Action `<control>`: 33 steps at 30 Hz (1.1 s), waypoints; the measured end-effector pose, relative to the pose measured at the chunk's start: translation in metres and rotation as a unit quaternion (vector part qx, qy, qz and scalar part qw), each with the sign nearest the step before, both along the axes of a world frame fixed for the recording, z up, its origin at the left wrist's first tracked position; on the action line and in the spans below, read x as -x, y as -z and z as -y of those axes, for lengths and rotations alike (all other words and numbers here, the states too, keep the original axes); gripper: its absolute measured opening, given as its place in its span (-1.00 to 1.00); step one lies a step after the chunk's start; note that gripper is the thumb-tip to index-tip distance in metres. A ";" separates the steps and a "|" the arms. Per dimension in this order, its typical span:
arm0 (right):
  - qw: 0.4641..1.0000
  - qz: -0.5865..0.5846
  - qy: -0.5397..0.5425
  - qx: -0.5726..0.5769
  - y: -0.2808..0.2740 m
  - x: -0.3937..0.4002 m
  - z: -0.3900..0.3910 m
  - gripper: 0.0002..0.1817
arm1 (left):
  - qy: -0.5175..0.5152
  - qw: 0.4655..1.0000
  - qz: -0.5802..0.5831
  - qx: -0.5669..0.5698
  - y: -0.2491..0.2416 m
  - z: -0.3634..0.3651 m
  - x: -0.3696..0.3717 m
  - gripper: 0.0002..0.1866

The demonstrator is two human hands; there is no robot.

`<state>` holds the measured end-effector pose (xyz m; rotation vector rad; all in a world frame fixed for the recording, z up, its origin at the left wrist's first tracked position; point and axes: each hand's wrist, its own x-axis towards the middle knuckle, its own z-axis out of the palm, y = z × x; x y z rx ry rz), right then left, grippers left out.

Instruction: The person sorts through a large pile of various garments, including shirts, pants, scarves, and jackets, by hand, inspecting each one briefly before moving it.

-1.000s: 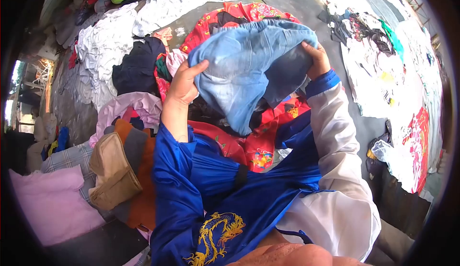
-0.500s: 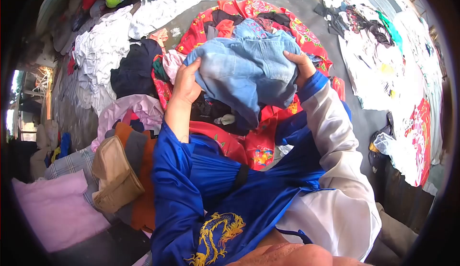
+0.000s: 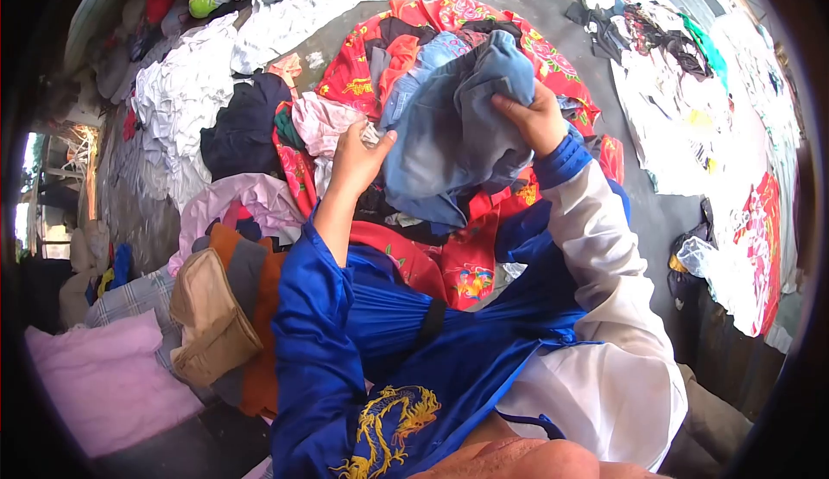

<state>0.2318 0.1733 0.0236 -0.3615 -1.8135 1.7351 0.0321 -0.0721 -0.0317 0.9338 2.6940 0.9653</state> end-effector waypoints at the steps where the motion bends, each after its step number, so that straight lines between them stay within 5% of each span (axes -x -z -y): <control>1: 0.994 0.058 -0.024 -0.087 0.000 0.000 0.005 -0.73 | 0.042 0.980 0.166 -0.098 -0.009 -0.005 -0.007 -0.38; 4: 0.918 0.110 -0.088 -0.370 0.007 0.011 0.029 -0.56 | 0.111 0.808 0.497 -0.296 -0.038 -0.020 -0.044 -0.32; 6: 0.874 0.125 -0.073 -0.463 0.029 0.013 0.062 -0.55 | 0.127 0.744 0.588 -0.291 -0.036 -0.031 -0.065 -0.36; 9: 0.814 0.173 -0.160 -0.530 0.043 0.008 0.100 -0.60 | 0.004 0.754 0.602 -0.263 0.002 -0.036 -0.065 -0.56; 10: 0.803 0.212 -0.185 -0.525 0.049 0.007 0.113 -0.47 | -0.024 0.745 0.615 -0.257 0.018 -0.034 -0.058 -0.59; 13: 0.867 0.123 -0.159 -0.456 0.066 0.001 0.128 -0.24 | -0.138 0.778 0.545 -0.282 0.013 -0.036 -0.048 -0.65; 16: 0.908 0.121 -0.201 -0.347 0.065 0.000 0.127 -0.10 | -0.024 0.750 0.526 -0.401 0.006 -0.031 -0.040 -0.59; 18: 0.909 0.189 -0.300 -0.218 0.046 0.002 0.114 -0.05 | 0.008 0.675 0.595 -0.436 -0.015 -0.026 -0.036 -0.58; 19: 0.929 0.150 -0.321 -0.106 0.046 0.002 0.112 -0.22 | 0.029 0.639 0.624 -0.448 -0.026 -0.023 -0.032 -0.56; 22: 0.874 0.210 -0.433 0.070 0.038 0.005 0.102 -0.48 | 0.079 0.569 0.661 -0.482 -0.039 -0.012 -0.018 -0.49; 23: 0.873 0.247 -0.416 0.064 0.020 0.003 0.101 -0.73 | 0.088 0.558 0.663 -0.491 -0.048 -0.010 -0.018 -0.48; 26: 0.961 0.161 -0.223 -0.036 0.044 0.007 0.107 -0.77 | 0.114 0.556 0.654 -0.501 -0.059 -0.006 -0.019 -0.46; 30: 0.985 0.138 -0.081 -0.066 0.039 0.014 0.102 -0.74 | 0.124 0.590 0.649 -0.464 -0.062 -0.007 -0.036 -0.51; 33: 0.972 0.090 -0.047 -0.213 0.019 0.015 0.104 -0.72 | 0.129 0.624 0.633 -0.439 -0.048 -0.012 -0.052 -0.58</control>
